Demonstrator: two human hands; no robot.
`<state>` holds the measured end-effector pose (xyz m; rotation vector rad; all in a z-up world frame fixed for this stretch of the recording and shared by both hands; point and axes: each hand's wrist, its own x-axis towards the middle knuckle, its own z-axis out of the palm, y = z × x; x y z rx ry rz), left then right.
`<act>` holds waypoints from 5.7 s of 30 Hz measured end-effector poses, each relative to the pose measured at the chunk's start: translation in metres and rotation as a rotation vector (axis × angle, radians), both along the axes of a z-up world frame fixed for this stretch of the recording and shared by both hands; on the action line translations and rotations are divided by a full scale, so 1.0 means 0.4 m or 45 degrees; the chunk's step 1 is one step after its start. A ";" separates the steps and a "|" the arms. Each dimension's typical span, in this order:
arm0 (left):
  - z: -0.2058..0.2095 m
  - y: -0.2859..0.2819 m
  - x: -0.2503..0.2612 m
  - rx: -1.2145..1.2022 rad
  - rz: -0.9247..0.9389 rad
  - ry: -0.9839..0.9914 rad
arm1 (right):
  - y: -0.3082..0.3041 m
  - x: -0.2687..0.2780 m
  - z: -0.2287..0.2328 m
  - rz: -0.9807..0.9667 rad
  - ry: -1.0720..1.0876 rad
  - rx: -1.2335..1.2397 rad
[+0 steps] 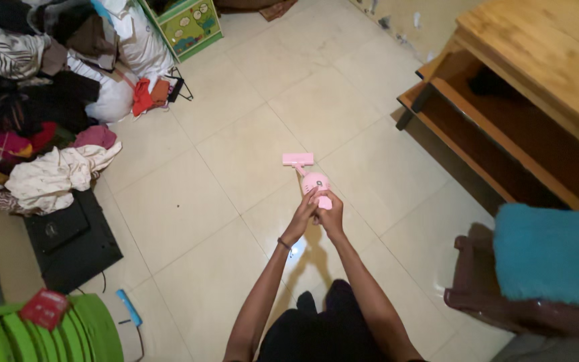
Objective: The person uses a handheld pink vacuum cleaner to clean the tiled floor, moving across the room while avoiding obstacles like clothes and furniture.
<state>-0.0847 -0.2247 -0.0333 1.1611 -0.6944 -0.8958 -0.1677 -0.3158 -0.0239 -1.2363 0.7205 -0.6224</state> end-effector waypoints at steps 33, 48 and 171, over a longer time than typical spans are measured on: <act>-0.004 -0.914 0.907 -0.128 0.290 -0.129 | -0.977 0.866 -0.130 0.411 -0.159 -0.102; 0.005 -1.569 1.462 0.296 0.240 -0.763 | -1.732 1.156 -0.063 0.210 0.919 -0.090; 0.009 -0.753 0.351 0.214 1.948 0.182 | -1.287 0.364 -0.005 1.192 0.385 -0.729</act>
